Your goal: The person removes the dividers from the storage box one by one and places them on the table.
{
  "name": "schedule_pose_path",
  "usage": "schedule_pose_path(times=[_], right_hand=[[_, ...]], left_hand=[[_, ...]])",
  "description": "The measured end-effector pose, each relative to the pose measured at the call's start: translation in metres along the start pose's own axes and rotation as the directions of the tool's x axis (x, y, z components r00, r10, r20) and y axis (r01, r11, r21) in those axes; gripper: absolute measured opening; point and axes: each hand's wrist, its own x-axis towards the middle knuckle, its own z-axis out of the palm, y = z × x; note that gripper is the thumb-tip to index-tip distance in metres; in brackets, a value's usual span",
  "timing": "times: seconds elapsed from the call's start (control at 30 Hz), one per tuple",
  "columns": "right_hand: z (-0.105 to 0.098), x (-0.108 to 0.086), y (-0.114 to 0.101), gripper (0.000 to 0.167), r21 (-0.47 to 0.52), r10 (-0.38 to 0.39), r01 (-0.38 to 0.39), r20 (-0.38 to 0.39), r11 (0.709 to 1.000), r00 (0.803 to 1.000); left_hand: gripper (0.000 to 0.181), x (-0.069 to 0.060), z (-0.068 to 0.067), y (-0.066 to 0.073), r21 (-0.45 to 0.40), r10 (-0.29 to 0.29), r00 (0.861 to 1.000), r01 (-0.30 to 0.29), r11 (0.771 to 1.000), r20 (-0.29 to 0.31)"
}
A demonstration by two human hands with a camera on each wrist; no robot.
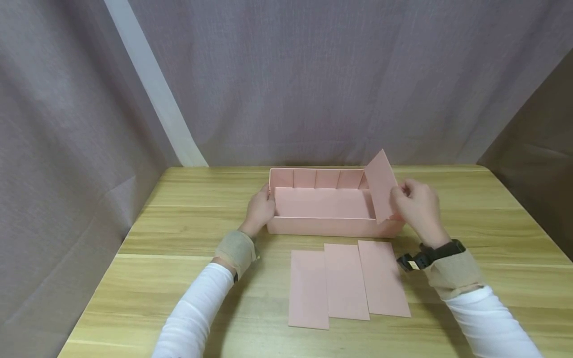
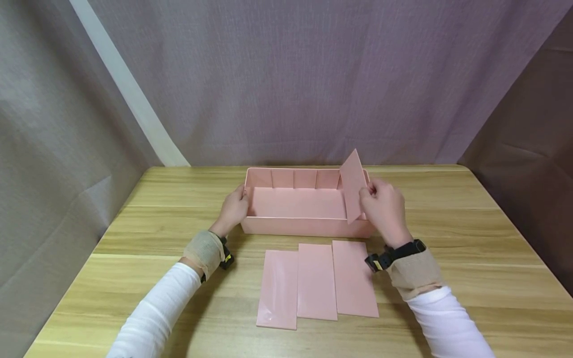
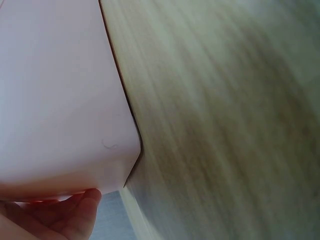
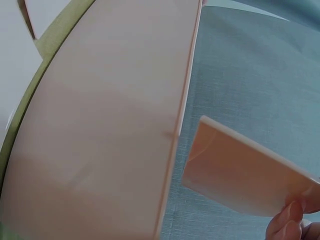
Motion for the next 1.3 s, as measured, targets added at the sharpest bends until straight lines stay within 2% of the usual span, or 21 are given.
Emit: schedule_pose_path(times=[0.33, 0.67, 0.9, 1.3], right_hand=[[-0.002, -0.005, 0.003, 0.026, 0.015, 0.028, -0.029, 0.023, 0.999, 0.999], [-0.003, -0.009, 0.005, 0.023, 0.043, 0.022, -0.022, 0.006, 0.999, 1.0], [-0.004, -0.012, 0.006, 0.022, 0.06, -0.004, 0.005, -0.017, 0.998, 1.0], [-0.004, -0.02, 0.014, 0.02, 0.075, -0.032, 0.033, -0.011, 0.997, 0.999]], left_hand=[[0.039, 0.001, -0.001, 0.0, 0.002, -0.002, 1.0, 0.002, 1.0, 0.001], [0.039, 0.0, -0.001, 0.001, -0.008, -0.002, 1.0, 0.002, 1.0, 0.0], [0.041, 0.001, -0.001, 0.001, -0.009, -0.01, 1.0, 0.01, 1.0, 0.007], [0.04, 0.0, -0.001, 0.001, -0.014, -0.002, 1.0, 0.002, 1.0, 0.002]])
